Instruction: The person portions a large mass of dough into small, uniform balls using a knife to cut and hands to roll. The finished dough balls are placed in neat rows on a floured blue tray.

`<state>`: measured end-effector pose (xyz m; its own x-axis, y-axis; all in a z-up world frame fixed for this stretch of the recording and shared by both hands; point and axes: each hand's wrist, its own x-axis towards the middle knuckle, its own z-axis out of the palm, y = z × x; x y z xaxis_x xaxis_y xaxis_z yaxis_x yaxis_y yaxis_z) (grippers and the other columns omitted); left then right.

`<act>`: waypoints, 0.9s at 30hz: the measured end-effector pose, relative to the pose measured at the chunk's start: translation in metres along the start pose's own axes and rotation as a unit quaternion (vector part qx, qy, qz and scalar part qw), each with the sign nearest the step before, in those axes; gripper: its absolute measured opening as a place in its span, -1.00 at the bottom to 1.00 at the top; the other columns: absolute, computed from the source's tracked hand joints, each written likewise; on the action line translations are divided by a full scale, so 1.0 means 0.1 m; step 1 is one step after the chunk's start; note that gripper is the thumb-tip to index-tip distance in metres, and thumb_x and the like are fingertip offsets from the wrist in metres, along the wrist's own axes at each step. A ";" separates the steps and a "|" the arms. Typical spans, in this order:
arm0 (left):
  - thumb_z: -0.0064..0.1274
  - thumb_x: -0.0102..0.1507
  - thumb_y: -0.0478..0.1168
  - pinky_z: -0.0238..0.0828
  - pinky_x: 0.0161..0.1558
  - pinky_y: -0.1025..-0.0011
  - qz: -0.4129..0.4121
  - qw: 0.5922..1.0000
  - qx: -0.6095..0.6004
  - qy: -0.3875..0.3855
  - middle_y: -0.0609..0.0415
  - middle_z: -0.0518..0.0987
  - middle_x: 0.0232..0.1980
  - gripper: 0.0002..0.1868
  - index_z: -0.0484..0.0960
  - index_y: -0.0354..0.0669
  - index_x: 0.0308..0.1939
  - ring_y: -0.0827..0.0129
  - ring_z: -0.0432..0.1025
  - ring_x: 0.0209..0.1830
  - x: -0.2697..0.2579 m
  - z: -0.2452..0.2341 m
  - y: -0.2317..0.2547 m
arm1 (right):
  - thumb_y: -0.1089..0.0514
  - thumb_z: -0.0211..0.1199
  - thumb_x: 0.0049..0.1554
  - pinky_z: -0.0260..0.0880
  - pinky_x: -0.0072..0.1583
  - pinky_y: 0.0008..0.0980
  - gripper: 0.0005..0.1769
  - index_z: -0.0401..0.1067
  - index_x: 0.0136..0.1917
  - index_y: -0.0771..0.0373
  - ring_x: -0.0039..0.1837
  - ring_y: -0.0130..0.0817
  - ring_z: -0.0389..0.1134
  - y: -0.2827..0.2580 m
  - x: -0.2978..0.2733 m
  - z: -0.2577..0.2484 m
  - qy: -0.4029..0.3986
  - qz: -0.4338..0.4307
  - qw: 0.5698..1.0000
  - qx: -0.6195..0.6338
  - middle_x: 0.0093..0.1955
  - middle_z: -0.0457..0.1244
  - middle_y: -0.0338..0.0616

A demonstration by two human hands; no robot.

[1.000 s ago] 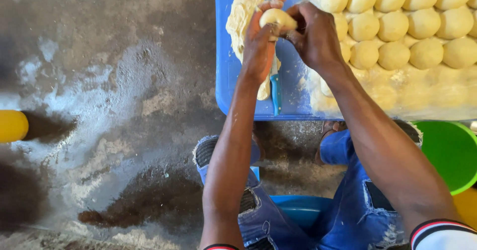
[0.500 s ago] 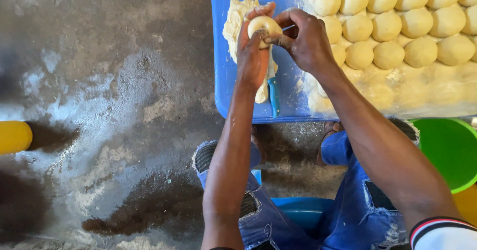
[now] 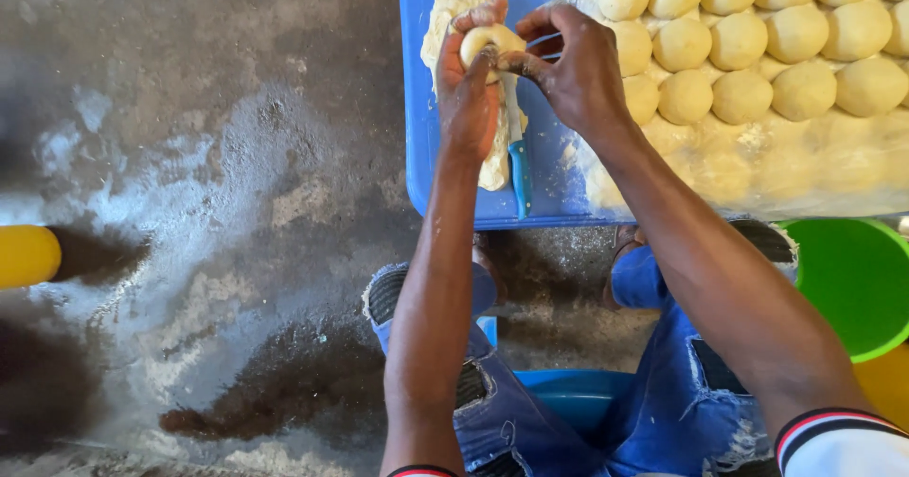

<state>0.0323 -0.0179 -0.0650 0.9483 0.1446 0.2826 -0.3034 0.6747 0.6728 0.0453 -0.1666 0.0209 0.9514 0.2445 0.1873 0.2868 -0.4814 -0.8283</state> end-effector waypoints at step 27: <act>0.09 0.24 -0.56 0.50 0.17 0.37 0.087 0.880 0.386 0.264 0.03 0.60 0.04 -0.62 0.51 -0.19 0.09 0.31 0.54 0.07 0.27 -0.17 0.36 | 0.27 0.44 0.30 0.55 0.18 -0.43 -0.79 0.58 0.21 0.26 0.09 -0.43 0.48 -0.36 -0.21 -0.06 -0.035 -0.058 0.983 0.173 0.10 0.43 -0.06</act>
<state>0.0491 0.0228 -0.0452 0.7302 0.6508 0.2080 -0.2283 -0.0545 0.9721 0.0157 -0.1593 0.0499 0.9015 0.3432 0.2637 0.3253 -0.1353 -0.9359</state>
